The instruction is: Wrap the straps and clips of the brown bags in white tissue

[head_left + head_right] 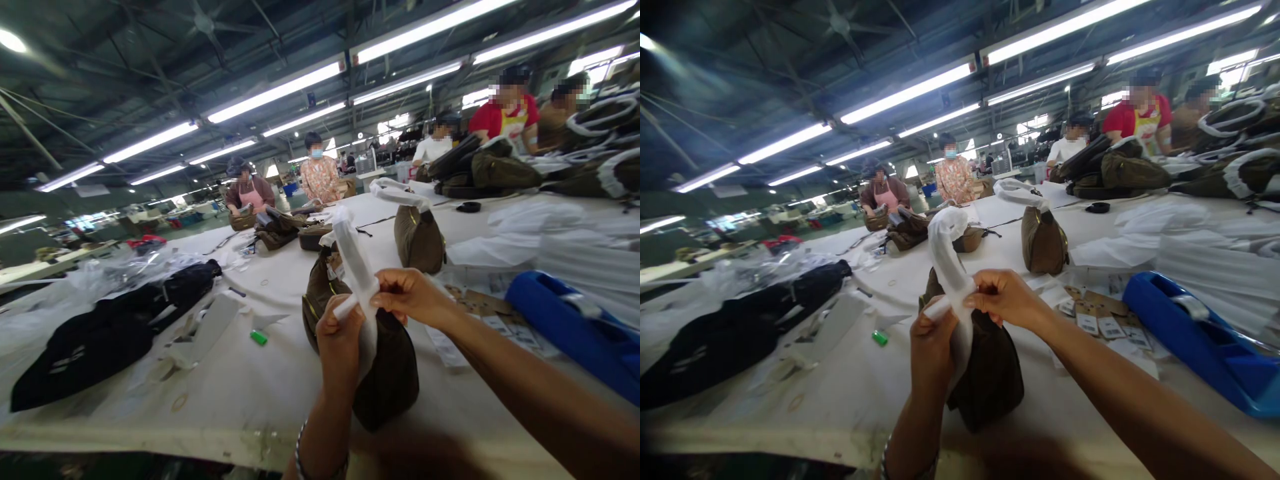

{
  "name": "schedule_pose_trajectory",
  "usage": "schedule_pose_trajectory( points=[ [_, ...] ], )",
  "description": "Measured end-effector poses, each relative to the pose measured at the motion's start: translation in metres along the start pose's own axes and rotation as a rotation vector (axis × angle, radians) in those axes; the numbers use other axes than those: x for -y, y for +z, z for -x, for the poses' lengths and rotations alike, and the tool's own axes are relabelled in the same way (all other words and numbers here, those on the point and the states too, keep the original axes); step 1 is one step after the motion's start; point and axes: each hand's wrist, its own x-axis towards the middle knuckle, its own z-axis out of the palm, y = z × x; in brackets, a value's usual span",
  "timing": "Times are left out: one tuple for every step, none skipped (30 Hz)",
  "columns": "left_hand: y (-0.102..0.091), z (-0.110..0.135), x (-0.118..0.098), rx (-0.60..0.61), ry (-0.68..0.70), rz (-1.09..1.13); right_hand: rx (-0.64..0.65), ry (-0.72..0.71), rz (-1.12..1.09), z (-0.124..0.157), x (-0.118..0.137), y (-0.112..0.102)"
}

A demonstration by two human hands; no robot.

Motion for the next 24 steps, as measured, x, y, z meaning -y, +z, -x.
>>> schedule_pose_trajectory(
  points=[
    [0.001,0.001,0.001,0.001,0.009,-0.012,-0.012,0.015,0.070,0.001,0.002,0.001],
    [0.001,0.002,0.003,0.002,0.026,-0.024,-0.033,0.017,0.144,0.001,0.004,0.002],
    [0.002,0.003,0.004,-0.001,0.049,-0.035,-0.068,0.006,0.219,0.002,0.006,0.003],
    [0.003,0.005,0.006,-0.021,0.071,-0.041,-0.108,-0.013,0.295,0.004,0.008,0.004],
    [0.005,0.007,0.007,-0.036,0.079,-0.039,-0.151,-0.032,0.365,0.005,0.009,0.005],
    [0.006,0.009,0.008,-0.043,0.076,-0.026,-0.194,-0.046,0.427,0.006,0.011,0.007],
    [0.007,0.011,0.008,-0.044,0.062,-0.009,-0.231,-0.048,0.474,0.008,0.012,0.008],
    [0.008,0.013,0.008,-0.038,0.044,0.007,-0.256,-0.042,0.503,0.009,0.013,0.009],
    [0.009,0.014,0.008,-0.028,0.026,0.025,-0.269,-0.031,0.517,0.011,0.014,0.011],
    [0.010,0.014,0.008,-0.018,0.013,0.044,-0.278,-0.023,0.521,0.012,0.014,0.011],
    [0.011,0.015,0.007,-0.012,0.001,0.062,-0.287,-0.017,0.522,0.013,0.014,0.011],
    [0.011,0.014,0.007,-0.005,-0.015,0.078,-0.294,-0.011,0.518,0.014,0.013,0.011],
    [0.012,0.014,0.007,0.001,-0.035,0.096,-0.292,-0.006,0.503,0.015,0.012,0.009],
    [0.012,0.013,0.007,0.006,-0.056,0.118,-0.276,-0.004,0.472,0.016,0.011,0.006],
    [0.012,0.012,0.007,0.010,-0.076,0.146,-0.244,-0.006,0.429,0.016,0.010,0.002],
    [0.013,0.012,0.008,0.020,-0.094,0.180,-0.198,-0.016,0.382,0.016,0.009,-0.002],
    [0.013,0.011,0.009,0.032,-0.108,0.217,-0.150,-0.035,0.339,0.015,0.009,-0.006],
    [0.014,0.011,0.010,0.040,-0.113,0.253,-0.115,-0.063,0.306,0.015,0.009,-0.010],
    [0.014,0.010,0.010,0.044,-0.111,0.272,-0.094,-0.087,0.286,0.014,0.009,-0.014],
    [0.014,0.010,0.009,0.049,-0.105,0.263,-0.086,-0.099,0.272,0.013,0.010,-0.016],
    [0.014,0.010,0.008,0.047,-0.089,0.222,-0.081,-0.098,0.258,0.012,0.011,-0.016],
    [0.014,0.011,0.006,0.037,-0.058,0.151,-0.077,-0.085,0.238,0.012,0.011,-0.016],
    [0.014,0.011,0.003,0.013,-0.012,0.058,-0.069,-0.064,0.212,0.011,0.011,-0.015],
    [0.014,0.012,0.000,-0.024,0.050,-0.046,-0.060,-0.043,0.183,0.011,0.011,-0.013]
  ],
)
